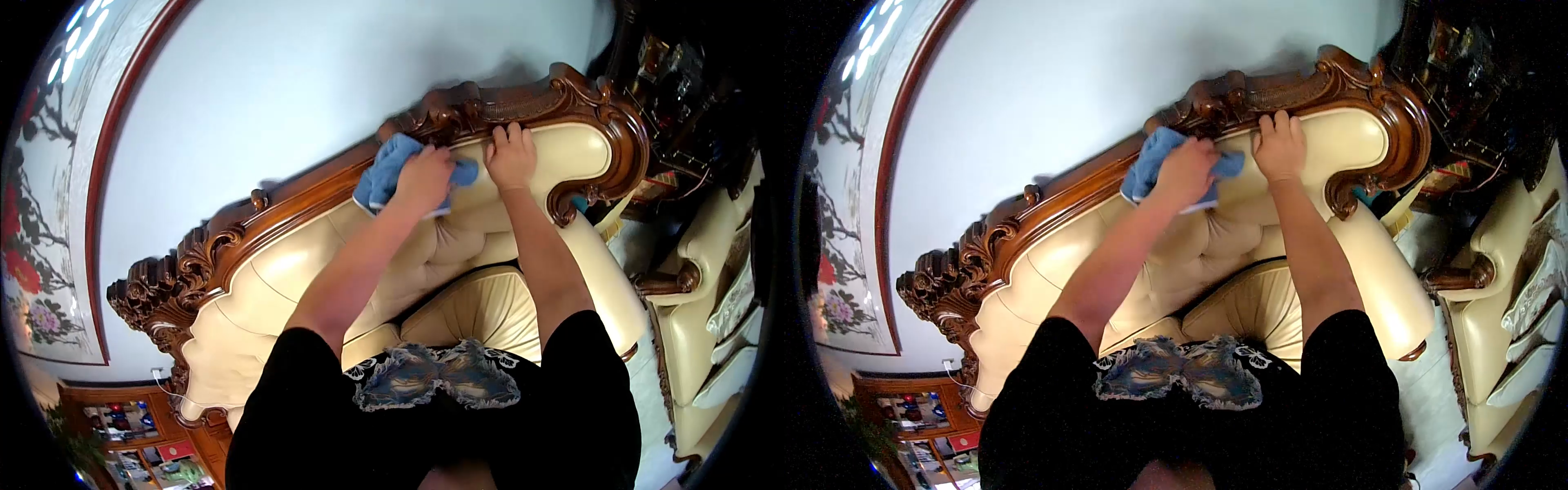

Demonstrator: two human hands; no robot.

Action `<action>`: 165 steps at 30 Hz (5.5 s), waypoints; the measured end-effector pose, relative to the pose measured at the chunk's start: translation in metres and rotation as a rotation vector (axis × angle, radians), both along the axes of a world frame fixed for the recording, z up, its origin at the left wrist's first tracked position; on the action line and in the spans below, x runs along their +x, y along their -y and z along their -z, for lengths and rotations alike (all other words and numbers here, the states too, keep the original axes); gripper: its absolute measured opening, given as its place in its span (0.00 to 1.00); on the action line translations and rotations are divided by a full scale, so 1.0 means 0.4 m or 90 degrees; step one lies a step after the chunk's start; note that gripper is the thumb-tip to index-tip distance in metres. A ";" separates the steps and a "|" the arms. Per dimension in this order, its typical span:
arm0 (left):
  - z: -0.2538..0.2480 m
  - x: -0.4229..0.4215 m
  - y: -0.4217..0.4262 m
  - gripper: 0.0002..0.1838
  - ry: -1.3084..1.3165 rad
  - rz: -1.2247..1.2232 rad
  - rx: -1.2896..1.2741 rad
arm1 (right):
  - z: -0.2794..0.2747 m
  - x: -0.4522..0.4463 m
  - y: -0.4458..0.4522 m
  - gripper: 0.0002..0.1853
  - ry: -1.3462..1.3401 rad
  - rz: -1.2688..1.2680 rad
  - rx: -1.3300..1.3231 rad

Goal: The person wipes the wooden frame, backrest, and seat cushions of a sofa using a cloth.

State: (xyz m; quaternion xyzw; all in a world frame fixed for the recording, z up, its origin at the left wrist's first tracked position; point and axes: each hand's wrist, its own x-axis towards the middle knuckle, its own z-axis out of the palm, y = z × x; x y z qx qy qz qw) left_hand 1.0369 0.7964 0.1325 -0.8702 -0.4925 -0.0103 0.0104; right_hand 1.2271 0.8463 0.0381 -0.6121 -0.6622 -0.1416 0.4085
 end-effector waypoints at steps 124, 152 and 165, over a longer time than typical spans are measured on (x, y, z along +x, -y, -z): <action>-0.024 -0.926 0.593 0.16 0.197 -0.170 0.665 | -0.267 -0.472 0.135 0.37 0.190 -0.184 -0.206; 0.022 -0.920 0.536 0.14 0.153 -0.209 0.536 | -0.176 -0.486 0.322 0.27 0.022 -0.254 -0.252; 0.022 -0.915 0.537 0.13 0.092 -0.262 0.558 | -0.137 0.001 0.209 0.26 0.049 0.260 -0.259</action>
